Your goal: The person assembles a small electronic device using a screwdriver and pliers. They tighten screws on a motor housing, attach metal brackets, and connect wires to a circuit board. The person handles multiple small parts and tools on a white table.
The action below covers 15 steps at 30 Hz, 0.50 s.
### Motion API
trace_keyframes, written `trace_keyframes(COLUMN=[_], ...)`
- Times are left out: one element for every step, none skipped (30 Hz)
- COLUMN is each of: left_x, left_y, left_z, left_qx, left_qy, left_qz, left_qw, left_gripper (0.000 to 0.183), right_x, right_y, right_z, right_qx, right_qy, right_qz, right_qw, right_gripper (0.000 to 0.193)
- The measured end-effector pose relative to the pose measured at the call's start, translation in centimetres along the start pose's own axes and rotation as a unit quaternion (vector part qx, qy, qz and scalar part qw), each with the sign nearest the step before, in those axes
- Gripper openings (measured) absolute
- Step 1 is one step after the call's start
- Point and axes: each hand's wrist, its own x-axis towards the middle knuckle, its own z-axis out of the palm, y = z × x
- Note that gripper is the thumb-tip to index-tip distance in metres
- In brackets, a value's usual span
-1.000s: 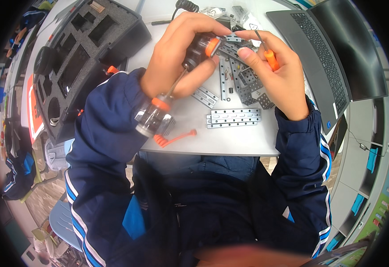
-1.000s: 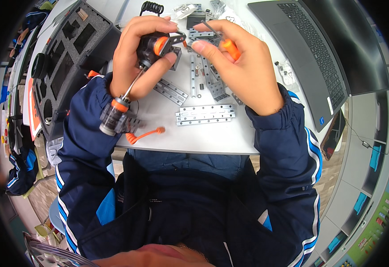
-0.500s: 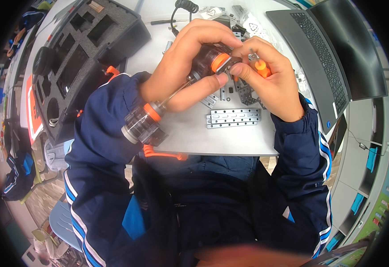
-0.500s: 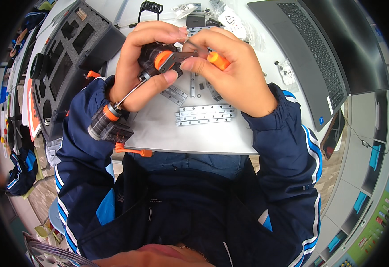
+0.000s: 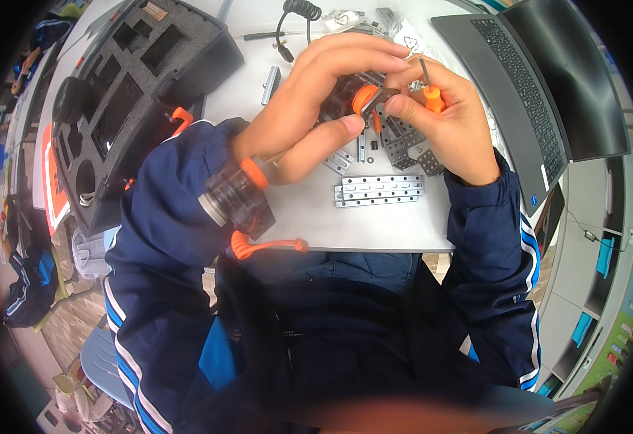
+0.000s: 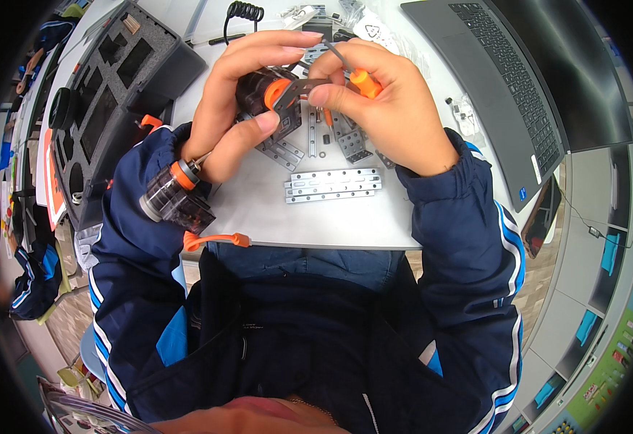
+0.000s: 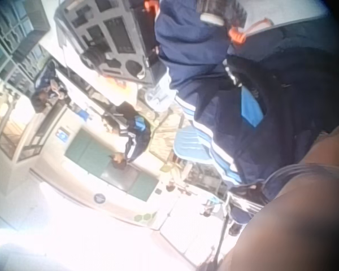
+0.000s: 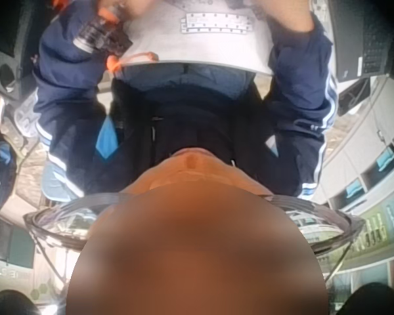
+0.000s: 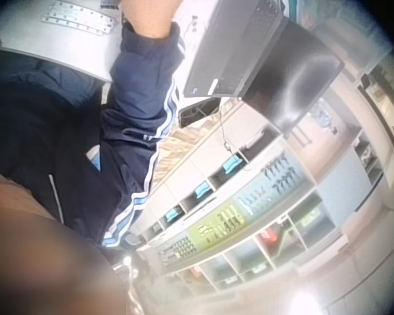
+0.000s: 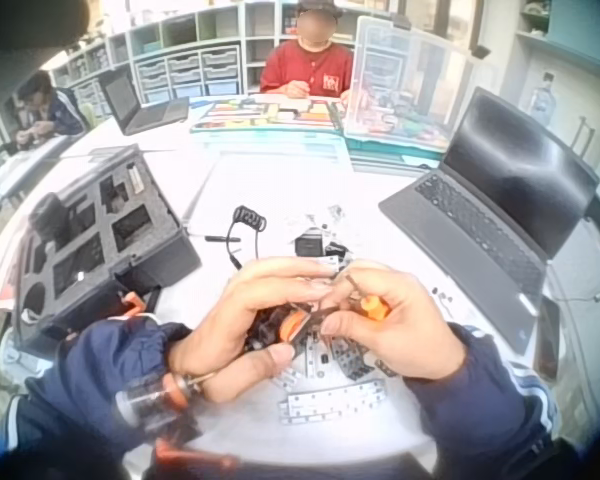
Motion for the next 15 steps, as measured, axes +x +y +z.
trace_keyframes(left_x=[0.0, 0.1, 0.1, 0.0, -0.1, -0.1, -0.2, -0.3, -0.4, -0.5, -0.5, -0.5, -0.4, -0.4, -0.4], left_y=[-0.1, -0.2, -0.2, -0.2, -0.2, -0.1, -0.1, 0.0, 0.0, 0.1, 0.1, 0.1, 0.0, 0.0, -0.1], left_z=[0.0, -0.1, -0.1, 0.0, 0.1, 0.2, 0.3, 0.4, 0.5, 0.5, 0.6, 0.6, 0.7, 0.7, 0.7], left_qx=[0.0, 0.0, 0.004, -0.002, -0.004, -0.006, -0.013, -0.021, -0.03, -0.033, -0.038, -0.044, -0.043, -0.043, -0.044], left_qy=[-0.005, -0.011, -0.015, -0.012, -0.008, -0.004, 0.002, 0.007, 0.013, 0.013, 0.014, 0.014, 0.014, 0.014, 0.017], left_qz=[0.004, 0.009, 0.012, 0.007, 0.001, -0.005, -0.014, -0.023, -0.034, -0.039, -0.046, -0.054, -0.049, -0.044, -0.043], left_qw=[1.0, 1.0, 1.0, 1.0, 1.0, 1.0, 1.0, 0.999, 0.999, 0.999, 0.998, 0.997, 0.998, 0.998, 0.998], left_gripper=[0.06, 0.062, 0.065, 0.067, 0.068, 0.07, 0.071, 0.072, 0.072, 0.073, 0.073, 0.074, 0.074, 0.075, 0.075], right_x=[0.0, 0.0, 0.0, 0.1, 0.1, 0.1, 0.1, 0.2, 0.2, 0.3, 0.3, 0.4, 0.4, 0.5, 0.5], right_y=[0.0, 0.0, 0.0, -0.1, -0.1, -0.1, 0.0, 0.0, 0.1, 0.1, 0.2, 0.3, 0.3, 0.4, 0.4], right_z=[-0.1, -0.2, -0.3, -0.4, -0.4, -0.5, -0.6, -0.7, -0.8, -0.9, -1.0, -1.1, -1.3, -1.4, -1.5], right_qx=[0.006, 0.011, 0.017, 0.009, 0.002, -0.006, -0.004, -0.002, -0.001, 0.004, 0.009, 0.014, 0.001, -0.012, -0.014], right_qy=[-0.004, -0.007, -0.011, -0.014, -0.016, -0.019, -0.028, -0.037, -0.047, -0.049, -0.052, -0.055, -0.053, -0.051, -0.048], right_qz=[0.002, 0.005, 0.007, 0.007, 0.006, 0.005, 0.007, 0.009, 0.01, 0.016, 0.022, 0.027, 0.023, 0.019, 0.012], right_qw=[1.0, 1.0, 1.0, 1.0, 1.0, 1.0, 1.0, 0.999, 0.999, 0.999, 0.998, 0.998, 0.998, 0.998, 0.999], right_gripper=[0.01, 0.01, 0.01, 0.01, 0.01, 0.01, 0.01, 0.01, 0.01, 0.01, 0.01, 0.01, 0.01, 0.011, 0.011])
